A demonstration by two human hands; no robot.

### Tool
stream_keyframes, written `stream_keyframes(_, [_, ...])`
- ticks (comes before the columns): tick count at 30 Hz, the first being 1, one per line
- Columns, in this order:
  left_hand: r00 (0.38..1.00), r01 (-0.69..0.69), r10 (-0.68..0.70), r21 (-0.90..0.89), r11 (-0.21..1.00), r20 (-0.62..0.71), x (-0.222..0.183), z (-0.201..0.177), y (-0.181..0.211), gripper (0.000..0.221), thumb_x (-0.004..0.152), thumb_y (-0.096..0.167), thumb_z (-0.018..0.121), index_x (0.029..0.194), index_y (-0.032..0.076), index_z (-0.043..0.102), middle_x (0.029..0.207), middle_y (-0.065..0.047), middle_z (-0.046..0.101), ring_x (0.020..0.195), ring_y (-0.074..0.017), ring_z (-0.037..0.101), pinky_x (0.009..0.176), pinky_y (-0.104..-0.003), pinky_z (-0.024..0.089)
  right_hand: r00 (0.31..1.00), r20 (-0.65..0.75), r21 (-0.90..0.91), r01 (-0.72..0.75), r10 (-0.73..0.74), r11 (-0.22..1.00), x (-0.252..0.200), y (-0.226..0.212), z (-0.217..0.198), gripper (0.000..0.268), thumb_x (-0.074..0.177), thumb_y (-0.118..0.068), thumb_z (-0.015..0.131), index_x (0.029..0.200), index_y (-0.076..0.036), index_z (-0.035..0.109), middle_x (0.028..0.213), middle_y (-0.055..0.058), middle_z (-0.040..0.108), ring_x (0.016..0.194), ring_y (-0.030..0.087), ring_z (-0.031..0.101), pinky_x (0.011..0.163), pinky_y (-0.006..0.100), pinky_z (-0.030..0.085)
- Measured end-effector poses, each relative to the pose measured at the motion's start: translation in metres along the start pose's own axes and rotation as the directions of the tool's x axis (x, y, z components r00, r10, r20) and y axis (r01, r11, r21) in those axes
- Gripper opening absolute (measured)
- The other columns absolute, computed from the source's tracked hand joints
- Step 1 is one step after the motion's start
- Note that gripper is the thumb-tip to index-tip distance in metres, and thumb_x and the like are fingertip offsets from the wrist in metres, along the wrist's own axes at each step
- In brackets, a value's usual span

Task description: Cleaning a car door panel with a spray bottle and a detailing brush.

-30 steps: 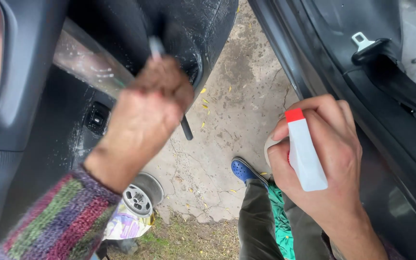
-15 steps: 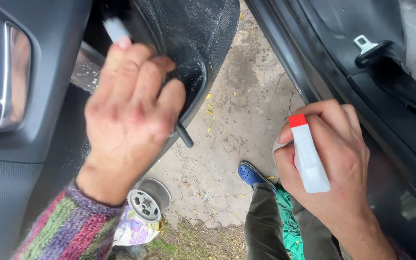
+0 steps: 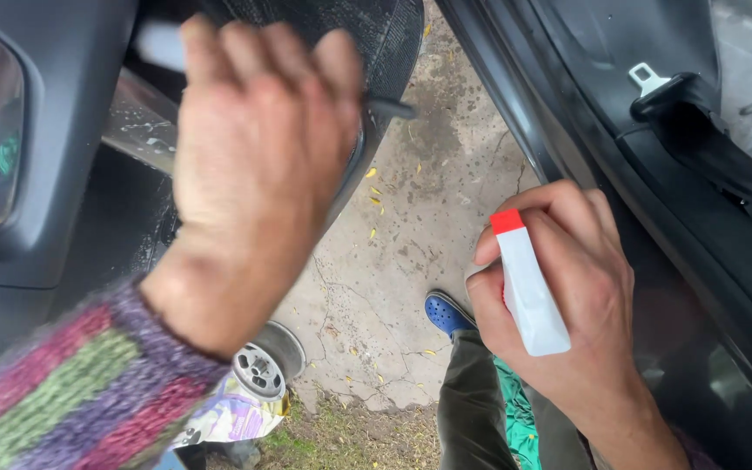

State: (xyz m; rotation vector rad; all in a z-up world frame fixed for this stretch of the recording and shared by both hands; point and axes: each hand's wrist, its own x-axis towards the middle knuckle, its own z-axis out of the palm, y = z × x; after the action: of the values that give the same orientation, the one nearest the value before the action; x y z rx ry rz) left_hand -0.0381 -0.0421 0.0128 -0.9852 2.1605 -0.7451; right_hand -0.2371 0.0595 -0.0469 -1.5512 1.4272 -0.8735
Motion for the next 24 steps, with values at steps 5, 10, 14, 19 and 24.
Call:
stream_keyframes(5, [1.000,-0.026,0.026,-0.015,1.000,-0.008,0.004,0.000,-0.013,0.013,0.094,0.020,0.064,0.094,0.008,0.060,0.092,-0.015,0.069,0.096,-0.0306,0.069,0.097,-0.044,0.055,0.999,-0.034,0.000,-0.007,0.007,1.000,0.003,0.001,-0.001,0.016,0.075,0.002,0.072,0.084,-0.009,0.064,0.099,0.007,0.062,0.095,0.027,0.060,0.083,0.038,0.049])
stream_keyframes(10, [0.998,0.033,-0.038,-0.088,0.996,-0.055,-0.021,0.033,0.001,0.012,0.103,0.016,0.063,0.095,0.010,0.057,0.091,-0.010,0.066,0.095,-0.0266,0.071,0.088,-0.037,0.060,0.999,-0.045,-0.062,0.011,-0.014,0.998,0.005,0.005,-0.003,0.017,0.076,0.003,0.072,0.087,-0.008,0.064,0.102,0.009,0.061,0.098,0.028,0.059,0.085,0.038,0.048])
stream_keyframes(14, [0.939,-0.032,0.077,-0.137,0.990,0.335,-0.021,0.061,0.041,0.019,0.095,0.019,0.060,0.111,0.008,0.057,0.086,-0.010,0.068,0.073,-0.0248,0.071,0.060,-0.034,0.059,0.998,-0.063,-0.045,0.011,-0.014,0.999,0.007,-0.001,-0.005,0.018,0.072,0.005,0.071,0.083,-0.006,0.064,0.097,0.010,0.060,0.093,0.030,0.059,0.081,0.039,0.048])
stream_keyframes(19, [0.997,-0.001,0.002,-0.010,1.000,0.082,-0.015,0.038,-0.008,0.009,0.103,0.015,0.055,0.109,0.011,0.060,0.088,-0.005,0.067,0.074,-0.0231,0.070,0.059,-0.035,0.054,1.000,0.007,-0.031,-0.028,0.028,0.999,-0.001,0.004,-0.001,0.017,0.076,0.004,0.072,0.085,-0.008,0.065,0.100,0.008,0.062,0.093,0.026,0.059,0.079,0.034,0.047])
stream_keyframes(24, [0.986,0.112,-0.057,-0.372,0.922,0.154,-0.010,0.090,0.013,0.013,0.099,0.020,0.063,0.107,0.011,0.060,0.074,-0.011,0.067,0.071,-0.0297,0.071,0.061,-0.042,0.056,0.998,-0.045,0.004,0.044,-0.043,0.999,0.008,-0.001,-0.003,0.017,0.075,0.007,0.068,0.084,-0.006,0.063,0.099,0.009,0.060,0.094,0.027,0.058,0.084,0.037,0.047])
